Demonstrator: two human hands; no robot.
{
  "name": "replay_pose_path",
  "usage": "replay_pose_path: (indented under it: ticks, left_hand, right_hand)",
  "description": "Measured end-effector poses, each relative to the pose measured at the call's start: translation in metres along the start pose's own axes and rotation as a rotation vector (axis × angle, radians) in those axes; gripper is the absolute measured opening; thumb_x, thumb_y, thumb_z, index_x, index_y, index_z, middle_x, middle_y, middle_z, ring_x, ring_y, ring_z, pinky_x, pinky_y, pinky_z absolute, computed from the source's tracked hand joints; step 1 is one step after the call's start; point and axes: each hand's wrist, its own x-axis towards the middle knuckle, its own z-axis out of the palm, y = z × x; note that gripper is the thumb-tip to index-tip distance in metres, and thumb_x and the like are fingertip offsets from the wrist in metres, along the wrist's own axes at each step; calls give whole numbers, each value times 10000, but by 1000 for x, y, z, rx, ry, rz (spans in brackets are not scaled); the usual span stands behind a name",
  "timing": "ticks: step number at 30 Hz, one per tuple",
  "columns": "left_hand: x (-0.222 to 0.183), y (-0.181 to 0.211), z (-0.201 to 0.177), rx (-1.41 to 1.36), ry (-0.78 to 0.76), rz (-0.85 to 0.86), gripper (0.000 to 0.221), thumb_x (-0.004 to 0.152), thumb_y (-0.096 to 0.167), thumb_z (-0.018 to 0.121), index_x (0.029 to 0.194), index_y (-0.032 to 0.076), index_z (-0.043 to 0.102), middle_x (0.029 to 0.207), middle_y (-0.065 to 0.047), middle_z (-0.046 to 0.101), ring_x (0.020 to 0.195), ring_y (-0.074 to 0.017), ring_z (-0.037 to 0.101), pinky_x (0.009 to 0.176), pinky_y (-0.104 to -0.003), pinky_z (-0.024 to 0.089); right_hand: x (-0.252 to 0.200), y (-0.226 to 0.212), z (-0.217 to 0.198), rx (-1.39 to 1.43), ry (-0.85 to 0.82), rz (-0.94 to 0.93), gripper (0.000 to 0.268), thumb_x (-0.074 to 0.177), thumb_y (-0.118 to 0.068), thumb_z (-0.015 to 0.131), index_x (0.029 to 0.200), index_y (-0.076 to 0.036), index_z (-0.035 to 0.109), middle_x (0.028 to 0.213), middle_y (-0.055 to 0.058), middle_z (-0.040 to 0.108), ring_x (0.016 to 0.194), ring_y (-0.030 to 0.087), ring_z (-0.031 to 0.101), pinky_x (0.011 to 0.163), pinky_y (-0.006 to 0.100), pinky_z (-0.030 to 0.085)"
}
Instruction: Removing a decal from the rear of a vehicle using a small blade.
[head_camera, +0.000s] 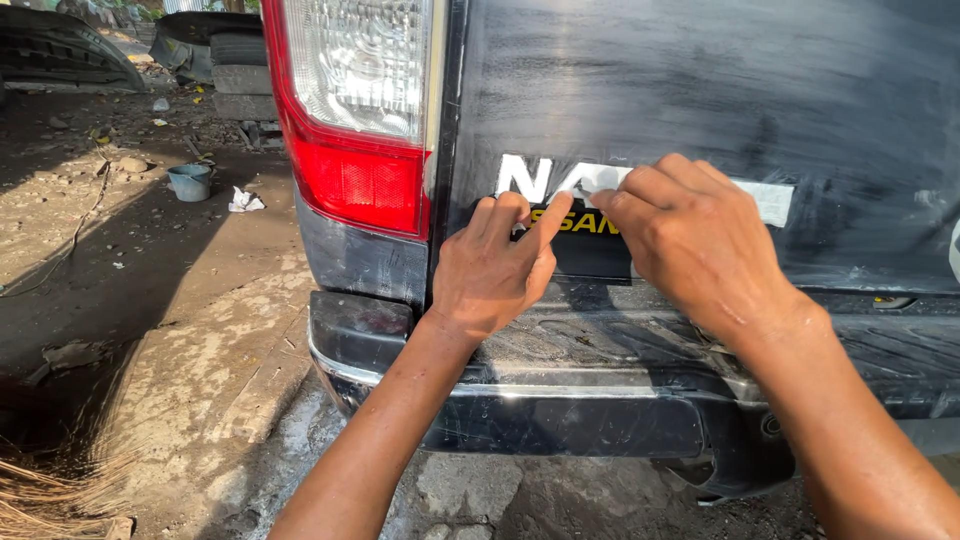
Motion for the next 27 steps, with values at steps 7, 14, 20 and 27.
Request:
replay_pose_path:
  ticks: [7, 14, 20, 27]
  left_hand:
    - [0, 0, 0, -36, 26, 5, 641, 865, 147, 768, 1457, 218, 533, 1063, -32, 476, 967, -193, 547, 684, -294, 570]
    - [-1, -1, 0, -66, 29, -16, 622, 837, 155, 772, 1426, 210, 580, 1063, -28, 490, 974, -198, 562, 700, -313, 569]
    - [0, -1, -3, -57, -15, -10, 602, 855, 168, 757, 1432, 207, 590, 1071, -28, 493, 975, -194, 564, 713, -310, 573]
    - [1, -1, -5, -45, -51, -17, 601, 879, 190, 759, 1452, 218, 582, 1060, -34, 476, 981, -199, 558, 704, -306, 571]
  right_hand:
    - [-4, -17, 4, 173, 174, 227, 156, 929, -71, 784, 1082, -39, 784, 874, 85, 688, 799, 266, 667, 696, 387, 533]
    - [1, -24, 10, 310, 174, 392, 153, 940, -84, 799, 1083, -28, 797, 801, 105, 684, 619, 230, 658, 573, 349, 508]
    - [6, -32, 17, 193, 200, 393, 114, 941, -69, 771, 1034, -8, 797, 750, 108, 677, 620, 251, 660, 572, 368, 509]
    - [30, -38, 10, 9, -47, 416, 187, 846, -86, 698, 680, 1, 684, 672, 228, 637, 593, 409, 638, 556, 469, 522]
